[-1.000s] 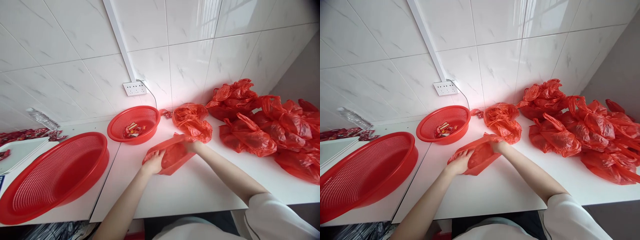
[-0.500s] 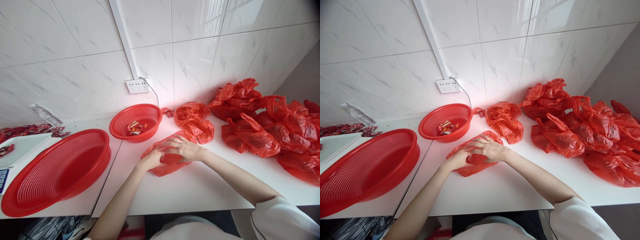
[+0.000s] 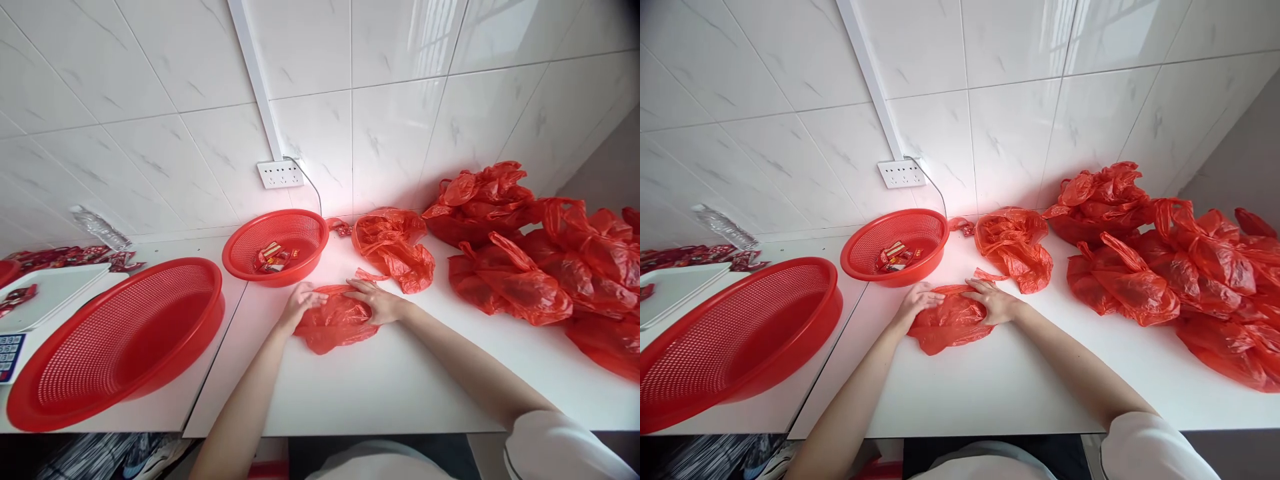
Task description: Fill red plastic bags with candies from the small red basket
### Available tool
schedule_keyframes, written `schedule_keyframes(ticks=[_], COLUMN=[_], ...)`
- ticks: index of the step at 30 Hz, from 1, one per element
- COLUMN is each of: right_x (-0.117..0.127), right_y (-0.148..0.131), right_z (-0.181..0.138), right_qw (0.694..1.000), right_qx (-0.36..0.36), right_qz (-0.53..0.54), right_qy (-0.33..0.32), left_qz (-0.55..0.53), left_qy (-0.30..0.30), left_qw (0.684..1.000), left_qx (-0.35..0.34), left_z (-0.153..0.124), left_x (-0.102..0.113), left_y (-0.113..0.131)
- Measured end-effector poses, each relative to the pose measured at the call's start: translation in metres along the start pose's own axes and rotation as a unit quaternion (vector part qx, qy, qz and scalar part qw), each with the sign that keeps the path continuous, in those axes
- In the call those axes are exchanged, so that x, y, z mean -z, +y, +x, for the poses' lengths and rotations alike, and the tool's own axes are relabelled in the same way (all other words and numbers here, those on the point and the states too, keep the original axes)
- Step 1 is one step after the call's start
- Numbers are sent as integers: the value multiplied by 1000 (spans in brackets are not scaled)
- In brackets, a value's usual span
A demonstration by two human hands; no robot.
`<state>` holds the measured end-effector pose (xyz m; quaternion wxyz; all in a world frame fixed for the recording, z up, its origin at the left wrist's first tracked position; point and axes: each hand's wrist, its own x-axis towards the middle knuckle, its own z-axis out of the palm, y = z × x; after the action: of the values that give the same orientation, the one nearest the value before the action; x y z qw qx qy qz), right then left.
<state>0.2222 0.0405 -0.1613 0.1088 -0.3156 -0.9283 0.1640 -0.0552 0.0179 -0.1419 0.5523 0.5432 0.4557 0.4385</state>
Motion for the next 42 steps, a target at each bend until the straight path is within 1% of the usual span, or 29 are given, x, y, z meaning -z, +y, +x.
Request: schedule_keyframes(ticks=[1, 2, 3, 4, 6, 7, 10, 13, 16, 19, 21, 23, 26, 29, 32, 36, 39, 42], right_x=[2, 4, 7, 11, 20, 25, 45, 70, 95, 110, 111, 108, 99, 90, 83, 71, 61, 53], right_y=[-1, -2, -5, -9, -22, -30, -61, -89, -108, -114, -111, -103, -87, -73, -65, -62, -62, -62], right_z=[-1, -1, -2, -2, -2, -2, 2, 8, 13, 16, 18, 20, 22, 25, 29, 35, 40, 44], right_qw=[1000, 998, 995, 990, 981, 977, 962, 942, 931, 929, 933, 943, 964, 974, 976, 982, 987, 988], right_qx=[17, 40, 66, 92, 118, 118, 111, 139, 155, 147, 130, 105, 64, 41, 30, -15, -38, -33], right_qz=[-20, -42, -63, -81, -87, -72, 8, 63, 91, 101, 103, 91, 27, -25, -46, -55, -28, 16], right_qy=[15, 30, 48, 68, 127, 161, 250, 298, 317, 324, 320, 301, 257, 223, 212, 178, 156, 148], left_qz=[-68, -129, -178, -218, -275, -296, -348, -362, -356, -353, -349, -331, -282, -249, -237, -219, -196, -185], left_qy=[61, 119, 163, 186, 204, 207, 211, 197, 206, 214, 207, 188, 153, 148, 144, 117, 97, 72], left_qw=[995, 982, 965, 949, 925, 918, 906, 908, 910, 910, 913, 924, 946, 954, 958, 967, 975, 980], left_qx=[31, 67, 102, 133, 165, 165, 117, 77, 57, 38, 31, 16, -37, -76, -73, -49, -38, -31], left_z=[1, 2, 3, 5, 8, 11, 19, 26, 28, 25, 22, 18, 11, 4, -1, -4, -7, -9], left_x=[-1, -1, -1, 0, 5, 7, 14, 17, 13, 4, -2, -6, -12, -21, -31, -39, -43, -47], left_y=[5, 11, 17, 24, 35, 38, 43, 37, 27, 18, 15, 15, 19, 24, 24, 18, 10, 4])
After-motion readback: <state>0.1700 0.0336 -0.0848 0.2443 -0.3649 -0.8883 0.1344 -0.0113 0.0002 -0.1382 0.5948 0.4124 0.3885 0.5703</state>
